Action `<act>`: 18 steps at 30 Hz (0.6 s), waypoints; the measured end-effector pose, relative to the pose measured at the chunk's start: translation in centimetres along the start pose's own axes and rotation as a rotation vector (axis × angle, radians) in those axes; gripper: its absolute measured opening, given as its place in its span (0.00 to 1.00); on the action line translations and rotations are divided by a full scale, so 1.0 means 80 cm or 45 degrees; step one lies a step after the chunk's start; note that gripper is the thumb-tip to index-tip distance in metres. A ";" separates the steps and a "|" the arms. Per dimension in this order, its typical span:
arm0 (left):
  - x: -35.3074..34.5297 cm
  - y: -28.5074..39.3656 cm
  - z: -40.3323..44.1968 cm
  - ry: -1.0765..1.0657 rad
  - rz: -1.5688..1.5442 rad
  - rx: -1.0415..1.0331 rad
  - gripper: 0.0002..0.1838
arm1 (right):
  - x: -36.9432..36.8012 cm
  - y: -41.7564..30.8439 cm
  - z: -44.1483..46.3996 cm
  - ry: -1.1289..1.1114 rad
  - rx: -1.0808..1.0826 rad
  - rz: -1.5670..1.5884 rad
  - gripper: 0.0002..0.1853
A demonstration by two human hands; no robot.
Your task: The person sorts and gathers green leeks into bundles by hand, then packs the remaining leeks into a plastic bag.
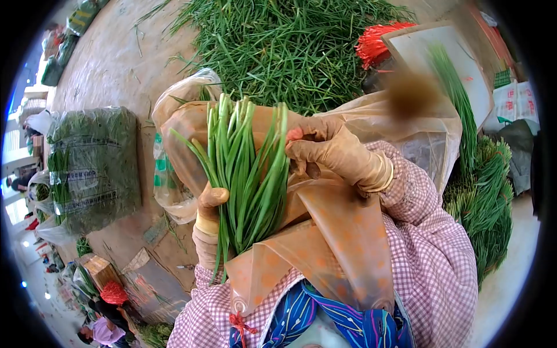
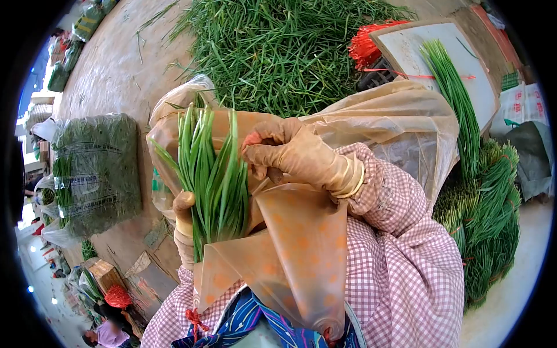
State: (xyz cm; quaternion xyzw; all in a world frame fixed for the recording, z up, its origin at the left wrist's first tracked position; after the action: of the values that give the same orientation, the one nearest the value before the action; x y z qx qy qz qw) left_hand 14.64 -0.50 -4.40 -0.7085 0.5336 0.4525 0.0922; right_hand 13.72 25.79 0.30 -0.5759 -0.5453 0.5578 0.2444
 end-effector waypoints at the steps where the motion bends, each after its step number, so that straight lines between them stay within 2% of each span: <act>1: -0.001 0.003 0.000 0.004 -0.005 -0.014 0.40 | -0.003 -0.002 0.001 0.048 0.032 0.030 0.07; 4: -0.009 0.007 -0.001 -0.002 0.134 0.018 0.41 | 0.008 0.005 0.008 0.163 0.166 0.124 0.06; 6: -0.038 0.007 -0.004 0.027 0.163 -0.003 0.43 | 0.012 0.013 0.013 0.080 0.154 0.037 0.07; 8: -0.056 0.007 -0.007 0.068 0.157 -0.046 0.44 | 0.002 0.021 0.018 0.228 0.361 0.217 0.12; 9: -0.058 0.009 -0.008 0.074 0.220 -0.039 0.44 | -0.003 0.015 0.016 0.138 0.373 0.461 0.21; 10: -0.065 0.013 -0.009 0.084 0.281 -0.037 0.44 | -0.008 0.013 0.017 0.111 0.370 0.454 0.21; 12: -0.085 0.021 -0.014 0.063 0.254 -0.034 0.44 | -0.018 0.012 0.018 0.010 0.280 0.603 0.39; 13: -0.090 0.024 -0.013 0.048 0.348 -0.025 0.43 | -0.028 0.011 0.022 0.035 0.331 0.525 0.40; 16: -0.091 0.028 -0.004 -0.001 0.489 -0.006 0.41 | -0.043 0.004 0.040 -0.007 0.330 0.424 0.41; 17: -0.087 0.029 -0.002 -0.010 0.621 -0.019 0.41 | -0.047 0.011 0.049 0.014 0.372 0.530 0.36; 18: -0.084 0.031 0.000 -0.015 0.752 -0.030 0.41 | -0.052 0.009 0.053 0.002 0.371 0.526 0.36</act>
State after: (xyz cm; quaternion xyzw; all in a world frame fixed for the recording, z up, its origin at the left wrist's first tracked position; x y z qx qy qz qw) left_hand 12.42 2.98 1.46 -0.5209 0.7108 0.4702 -0.0485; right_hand 11.05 20.46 0.16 -0.6341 -0.3297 0.6683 0.2061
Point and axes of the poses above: each hand's wrist, its own z-axis towards the middle knuckle, its own x-axis out of the back of the hand, y = z × x, the point moved 1 cm from there along z, towards the middle knuckle, and after that the axes turned 11 degrees about x, right-handed, at the moved point
